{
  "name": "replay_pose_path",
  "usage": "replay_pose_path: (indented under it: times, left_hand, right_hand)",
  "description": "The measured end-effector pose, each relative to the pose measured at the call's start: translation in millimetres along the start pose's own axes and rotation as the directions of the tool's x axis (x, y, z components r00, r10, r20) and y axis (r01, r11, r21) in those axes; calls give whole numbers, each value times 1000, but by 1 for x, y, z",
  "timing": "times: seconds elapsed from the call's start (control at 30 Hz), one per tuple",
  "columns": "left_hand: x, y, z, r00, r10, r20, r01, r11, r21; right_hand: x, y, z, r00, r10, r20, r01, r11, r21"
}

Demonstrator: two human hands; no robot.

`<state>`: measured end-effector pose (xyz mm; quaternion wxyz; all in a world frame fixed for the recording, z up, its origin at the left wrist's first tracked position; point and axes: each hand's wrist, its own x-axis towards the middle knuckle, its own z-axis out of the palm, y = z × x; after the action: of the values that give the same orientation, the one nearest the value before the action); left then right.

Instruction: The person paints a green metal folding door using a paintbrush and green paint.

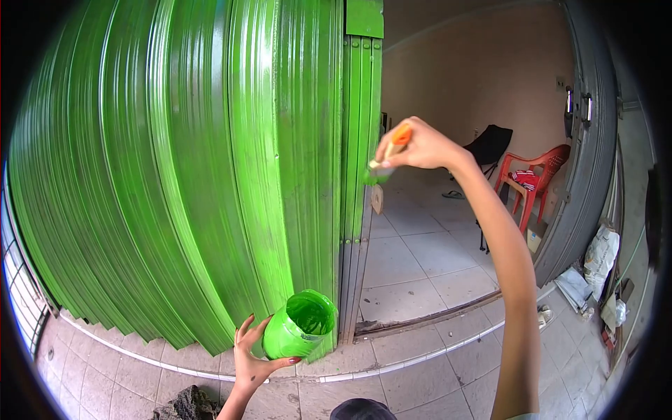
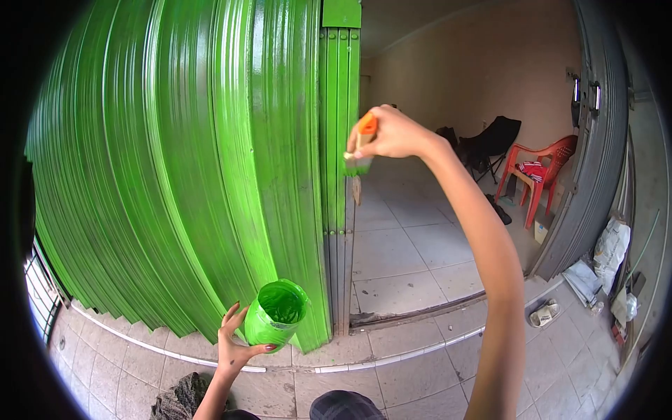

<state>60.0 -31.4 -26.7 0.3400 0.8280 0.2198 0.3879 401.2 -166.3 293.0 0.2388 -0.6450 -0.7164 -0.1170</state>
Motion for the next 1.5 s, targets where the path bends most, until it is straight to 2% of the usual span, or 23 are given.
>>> replay_pose_path:
  times: [0.07,0.17,0.27,0.3,0.4,0.43,0.57,0.6,0.67,0.73,0.8,0.87,0.93,1.0,1.07,1.13,1.2,1.27,1.33,1.37,1.4,1.47,1.5]
  left_hand:
    - [-1,-2,1,1000,25,-16,-25,1000,0]
    - [-1,-2,-1,999,35,-23,-35,999,9]
    - [1,0,0,1000,23,-22,-23,1000,-2]
    - [0,-1,0,1000,14,-17,-14,1000,-7]
    - [0,-3,1,1000,6,-20,-6,1000,-7]
    - [0,-4,1,1000,10,-14,-10,1000,-4]
    - [-1,-6,1,1000,19,-8,-19,1000,7]
    - [0,-6,2,1000,23,-13,-23,1000,8]
    - [1,-4,1,1000,12,-7,-12,1000,7]
    - [-1,-3,0,1000,10,-6,-10,1000,-5]
    - [-1,-2,0,1000,22,-23,-23,999,-31]
    - [-1,-1,0,1000,18,-14,-18,1000,-6]
    - [-1,-2,1,1000,14,-8,-14,1000,7]
    - [-2,-5,1,1000,7,-20,-7,1000,7]
    - [-1,-4,0,1000,15,-22,-15,1000,3]
    - [-1,-2,0,1000,16,-22,-16,1000,2]
    - [-1,-2,-1,1000,6,-14,-6,1000,6]
    - [-1,-2,-1,1000,10,-14,-10,1000,8]
    - [0,-3,0,1000,13,-5,-13,1000,3]
    - [0,-5,1,1000,14,2,-14,1000,-2]
    - [1,-6,1,1000,15,10,-15,1000,-4]
    - [1,-7,0,1000,11,0,-11,1000,7]
    - [0,-7,1,1000,10,-4,-10,1000,9]
  right_hand:
    - [11,2,-2,998,70,-10,-71,992,-102]
    - [5,-17,-4,996,6,-90,-19,991,-135]
    - [-13,-24,-4,937,18,-348,-33,999,-36]
    - [-19,-23,-5,937,45,-346,-55,998,-20]
    - [-24,-16,12,991,8,-136,-20,996,-84]
    - [-23,-12,13,989,-21,-149,8,996,-87]
    - [-10,-18,-15,850,-123,-512,76,991,-111]
    - [-8,-21,-21,825,-224,-519,172,974,-148]
    - [-14,-32,-19,916,-98,-389,112,994,15]
    - [-13,-23,-8,992,-22,-127,9,994,-105]
    - [-12,-15,-4,976,-109,-188,79,984,-159]
    - [-1,-7,-16,911,-194,-363,133,973,-188]
    - [-1,-20,-22,855,-235,-461,131,960,-247]
    - [-8,-13,-17,877,-202,-435,144,976,-164]
    - [-18,-12,-3,962,-154,-224,145,988,-58]
    - [-19,-9,4,984,-47,-173,19,987,-162]
    - [-12,-9,0,956,-89,-279,33,980,-199]
    - [-9,0,5,859,-313,-404,179,925,-336]
    - [-12,-5,2,701,-373,-607,218,923,-316]
    - [-13,-7,-1,618,-412,-670,215,908,-360]
    - [-14,-6,-3,581,-421,-697,215,905,-367]
    - [-21,-5,17,672,-400,-623,166,902,-399]
    - [-27,3,35,724,-478,-498,218,843,-492]
